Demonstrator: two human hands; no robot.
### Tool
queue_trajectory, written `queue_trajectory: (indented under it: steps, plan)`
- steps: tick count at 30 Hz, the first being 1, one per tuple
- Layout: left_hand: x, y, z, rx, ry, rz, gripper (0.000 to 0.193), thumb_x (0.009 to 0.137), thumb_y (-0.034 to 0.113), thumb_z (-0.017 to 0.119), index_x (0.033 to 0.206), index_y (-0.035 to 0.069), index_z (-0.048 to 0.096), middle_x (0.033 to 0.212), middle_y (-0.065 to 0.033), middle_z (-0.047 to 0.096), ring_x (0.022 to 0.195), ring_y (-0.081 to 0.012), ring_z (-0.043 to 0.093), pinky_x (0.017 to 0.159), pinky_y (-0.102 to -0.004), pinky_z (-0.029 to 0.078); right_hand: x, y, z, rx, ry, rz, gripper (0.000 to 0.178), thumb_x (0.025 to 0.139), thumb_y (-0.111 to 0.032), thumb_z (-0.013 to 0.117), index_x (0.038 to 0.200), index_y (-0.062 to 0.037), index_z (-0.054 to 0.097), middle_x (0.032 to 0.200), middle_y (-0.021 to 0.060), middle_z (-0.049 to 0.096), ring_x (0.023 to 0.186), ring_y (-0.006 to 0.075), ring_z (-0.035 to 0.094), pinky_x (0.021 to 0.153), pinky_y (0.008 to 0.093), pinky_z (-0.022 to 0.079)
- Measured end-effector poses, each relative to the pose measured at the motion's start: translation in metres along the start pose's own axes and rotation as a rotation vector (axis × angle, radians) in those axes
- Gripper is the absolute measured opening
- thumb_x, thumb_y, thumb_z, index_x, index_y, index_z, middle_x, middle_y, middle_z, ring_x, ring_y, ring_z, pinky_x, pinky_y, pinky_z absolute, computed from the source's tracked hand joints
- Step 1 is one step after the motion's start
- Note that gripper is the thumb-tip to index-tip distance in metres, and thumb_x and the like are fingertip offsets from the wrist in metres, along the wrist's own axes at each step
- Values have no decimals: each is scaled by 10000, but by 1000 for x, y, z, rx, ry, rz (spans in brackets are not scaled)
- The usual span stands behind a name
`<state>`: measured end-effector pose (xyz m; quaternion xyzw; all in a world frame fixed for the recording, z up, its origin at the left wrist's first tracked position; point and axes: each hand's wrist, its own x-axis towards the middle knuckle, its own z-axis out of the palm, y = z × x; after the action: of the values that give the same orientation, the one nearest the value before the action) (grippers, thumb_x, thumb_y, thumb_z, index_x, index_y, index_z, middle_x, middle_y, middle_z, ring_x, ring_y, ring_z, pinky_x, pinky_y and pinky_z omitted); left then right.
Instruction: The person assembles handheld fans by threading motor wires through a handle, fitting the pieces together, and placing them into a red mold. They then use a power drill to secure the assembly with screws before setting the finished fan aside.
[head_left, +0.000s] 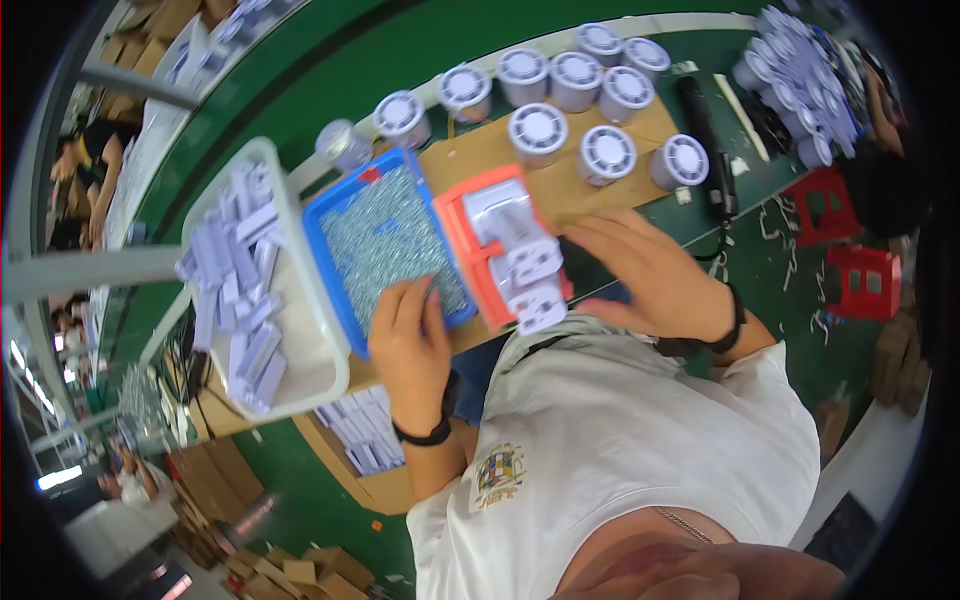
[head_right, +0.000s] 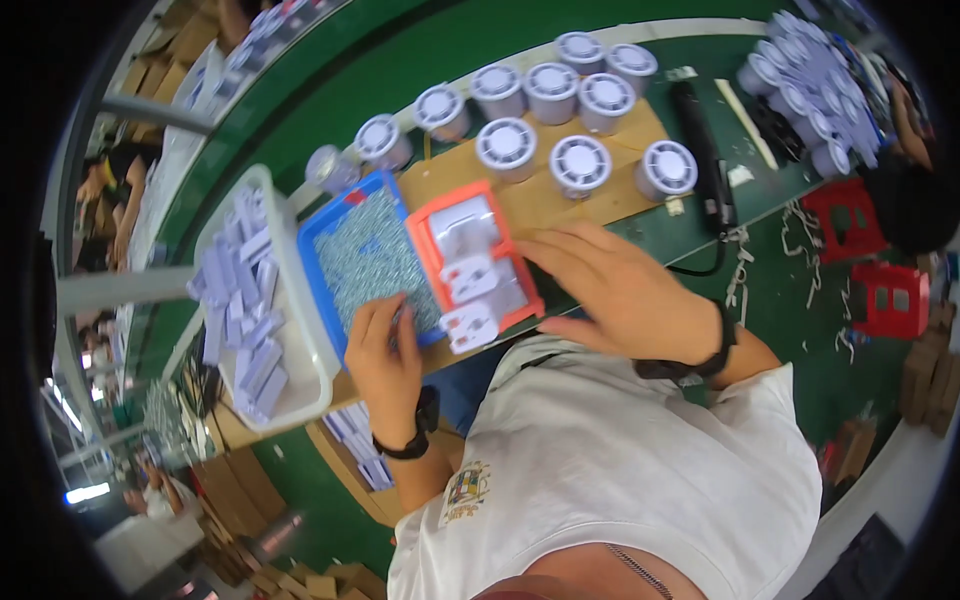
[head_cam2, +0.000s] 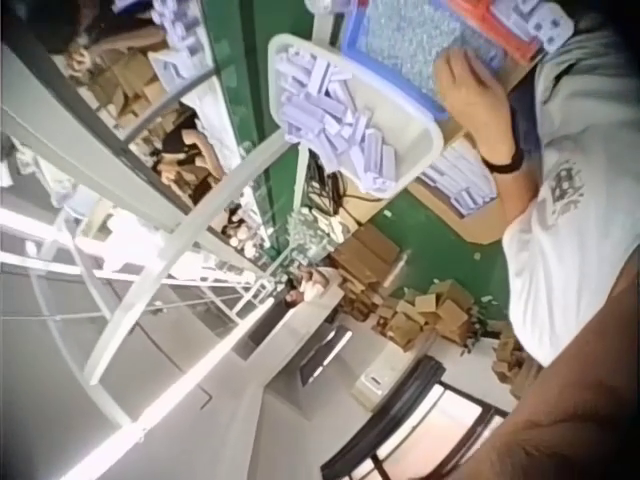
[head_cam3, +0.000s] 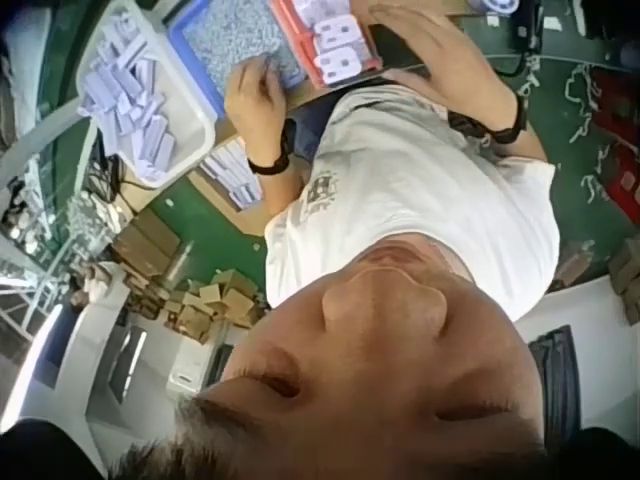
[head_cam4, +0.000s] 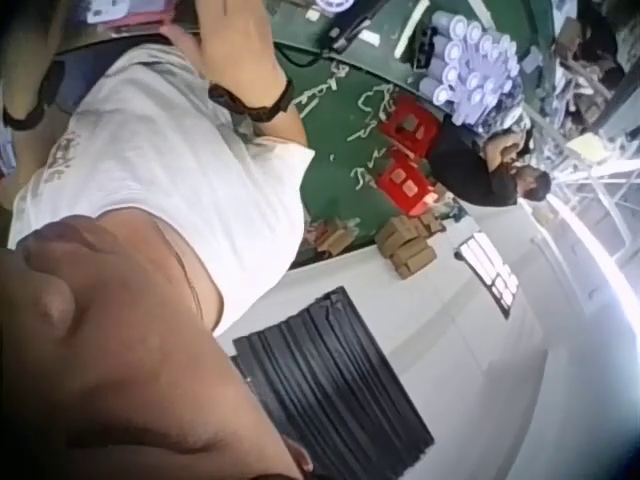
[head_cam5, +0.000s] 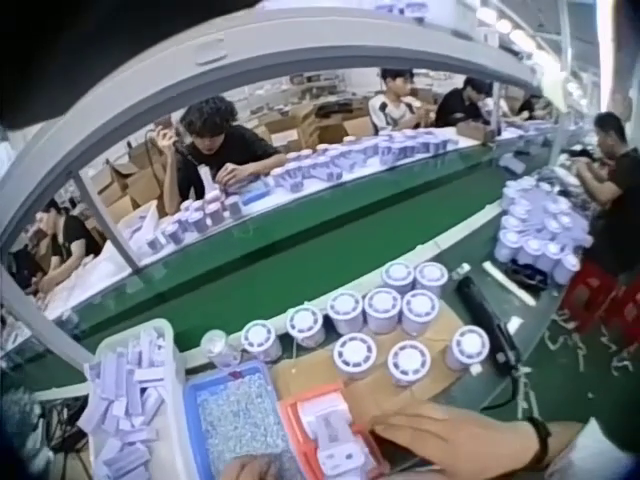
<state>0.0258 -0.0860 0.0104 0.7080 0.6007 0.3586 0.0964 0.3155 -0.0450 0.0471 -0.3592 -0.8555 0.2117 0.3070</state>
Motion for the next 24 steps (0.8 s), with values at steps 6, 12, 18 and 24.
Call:
queue_trajectory:
  steps: [6, 12, 18, 24]
  plan:
    - [14, 14, -2, 47, -257, -260, 104, 846, 3, 733, 949, -2, 715, 929, -104, 668, 779, -256, 668, 662, -347, 527, -72, 110, -160, -607, -91, 206, 433, 769, 24, 658, 1188, -79, 695, 1250, 136, 650, 1120, 341, 610, 932, 450, 518]
    - [22, 29, 4, 144, -202, -200, 66, 854, -6, 729, 911, 1, 697, 921, -99, 664, 711, -212, 649, 608, -317, 508, -67, 186, -162, -691, -259, -177, 411, 723, 19, 659, 1121, -82, 662, 1374, 99, 589, 1369, 330, 493, 1115, 504, 420]
    - [12, 31, 0, -11, -7, -244, 36, 884, -6, 710, 882, 19, 683, 899, -88, 683, 654, -178, 623, 554, -291, 482, -68, 176, -175, -584, -357, -272, 339, 764, -18, 669, 1094, -72, 612, 1367, 123, 603, 1386, 372, 489, 1167, 595, 341]
    - [-7, 0, -4, -197, 68, -315, 53, 889, -12, 716, 938, -8, 698, 859, -68, 703, 757, -123, 663, 627, -246, 519, -138, 162, -150, -87, 220, -232, 247, 914, -72, 679, 1127, -78, 554, 1191, 192, 671, 1241, 416, 611, 1144, 660, 329]
